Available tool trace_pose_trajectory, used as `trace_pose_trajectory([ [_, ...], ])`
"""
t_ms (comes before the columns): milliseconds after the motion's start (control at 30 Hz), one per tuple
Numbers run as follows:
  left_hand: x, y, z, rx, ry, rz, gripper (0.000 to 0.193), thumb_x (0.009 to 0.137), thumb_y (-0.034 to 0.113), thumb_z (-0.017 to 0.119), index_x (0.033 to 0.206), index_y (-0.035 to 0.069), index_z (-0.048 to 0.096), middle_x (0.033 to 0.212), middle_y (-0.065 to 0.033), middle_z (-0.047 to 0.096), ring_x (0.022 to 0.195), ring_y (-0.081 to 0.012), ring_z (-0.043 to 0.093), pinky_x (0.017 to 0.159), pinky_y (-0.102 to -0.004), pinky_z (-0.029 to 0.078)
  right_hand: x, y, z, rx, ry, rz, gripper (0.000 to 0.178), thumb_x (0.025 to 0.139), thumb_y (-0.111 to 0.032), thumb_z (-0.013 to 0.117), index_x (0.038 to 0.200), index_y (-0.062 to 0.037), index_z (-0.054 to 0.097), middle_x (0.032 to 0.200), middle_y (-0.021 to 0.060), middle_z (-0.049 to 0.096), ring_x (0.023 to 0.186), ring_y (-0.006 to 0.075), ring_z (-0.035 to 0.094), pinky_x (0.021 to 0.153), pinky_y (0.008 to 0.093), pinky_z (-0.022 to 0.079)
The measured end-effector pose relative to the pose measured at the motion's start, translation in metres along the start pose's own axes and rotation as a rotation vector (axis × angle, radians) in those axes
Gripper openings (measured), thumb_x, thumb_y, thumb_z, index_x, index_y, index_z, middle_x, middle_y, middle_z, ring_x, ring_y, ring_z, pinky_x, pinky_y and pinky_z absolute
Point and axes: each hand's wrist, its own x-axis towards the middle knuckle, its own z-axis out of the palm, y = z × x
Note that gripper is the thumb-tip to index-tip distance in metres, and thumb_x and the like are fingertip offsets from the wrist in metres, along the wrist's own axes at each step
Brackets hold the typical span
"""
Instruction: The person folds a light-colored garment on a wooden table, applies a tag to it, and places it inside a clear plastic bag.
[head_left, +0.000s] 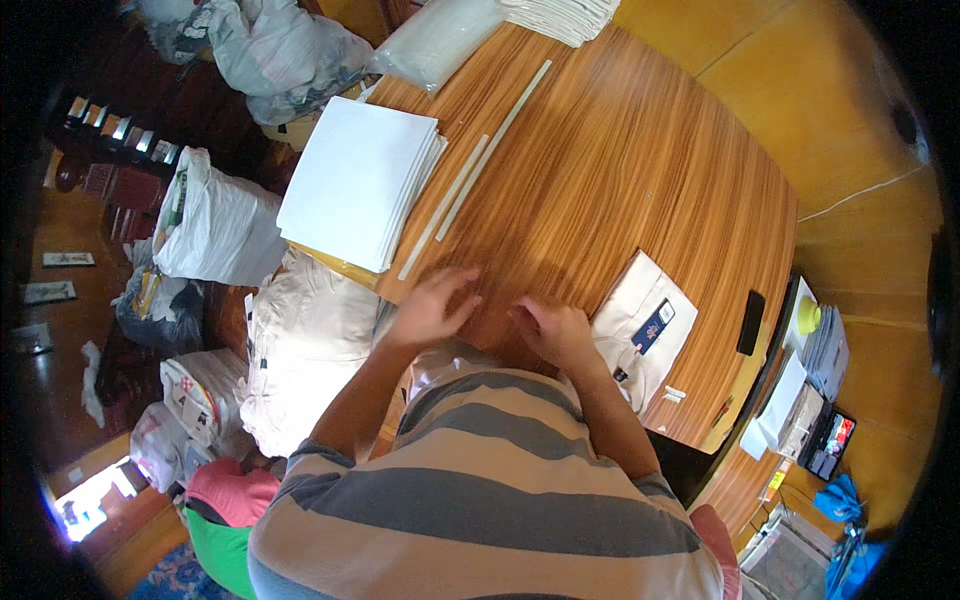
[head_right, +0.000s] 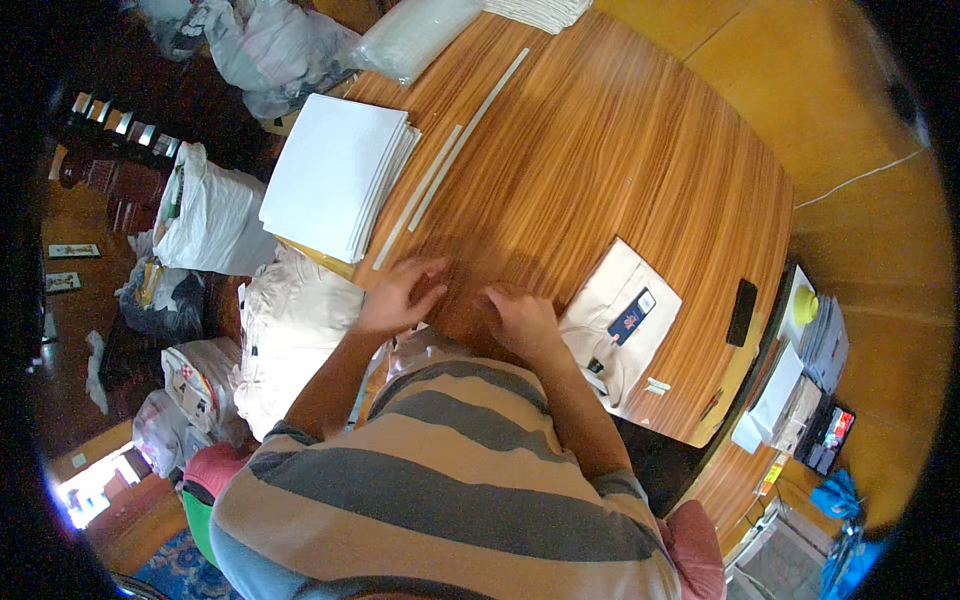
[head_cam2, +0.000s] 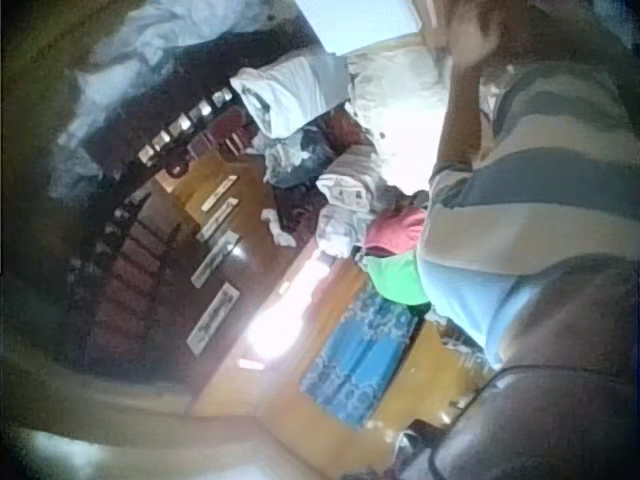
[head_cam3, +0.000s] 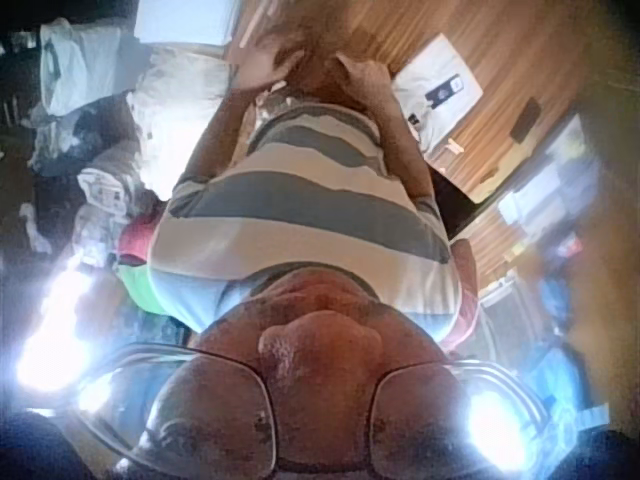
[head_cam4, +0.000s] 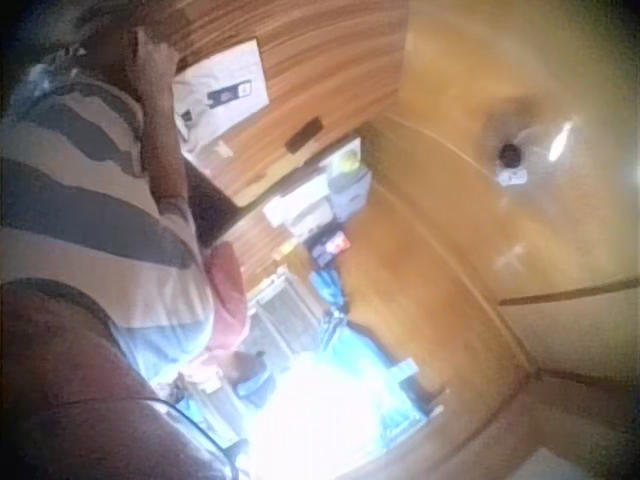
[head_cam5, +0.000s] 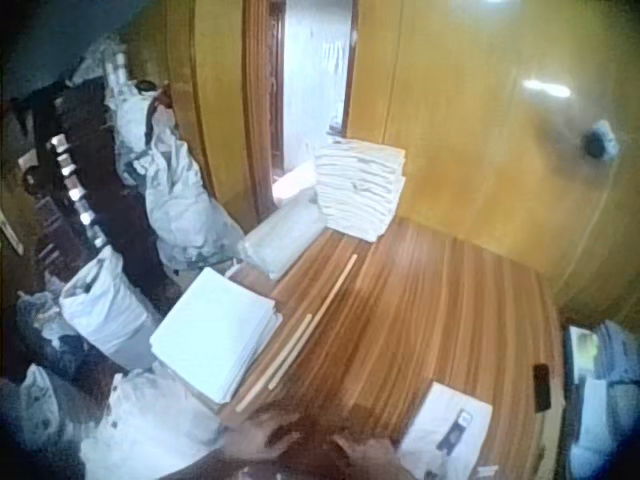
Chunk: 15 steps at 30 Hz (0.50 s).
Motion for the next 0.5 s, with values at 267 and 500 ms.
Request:
trace_pose_trajectory([
  [267,0.001,-0.041,-0.019,-0.233,0.048,-0.053,0.033,0.100,0.014,0.075,0.130,0.003,0.069,0.108,-0.0128,0.078,0.091,-0.0193,0.075,0.079,-0.0316,0.061,-0.025,0.008,0.020,-0.088,-0.083,0.103,0.020,0.099,-0.029,0.073,0.105,-0.0094,0.070,0.098,0.0127,0.076,0.084,0.0335,0.075,0.069,0.0439,0.060],
  [500,0.030,-0.009,0.102,-0.479,-0.544,-0.073,0.028,0.106,0.019,0.069,0.122,-0.004,0.069,0.105,-0.0143,0.077,0.088,-0.0198,0.078,0.075,-0.0318,0.064,-0.192,0.126,-0.013,-0.315,0.973,0.778,0.045,0.093,-0.032,0.080,0.115,0.0051,0.067,0.091,0.0200,0.077,0.082,0.0274,0.075,0.070,0.0393,0.059],
])
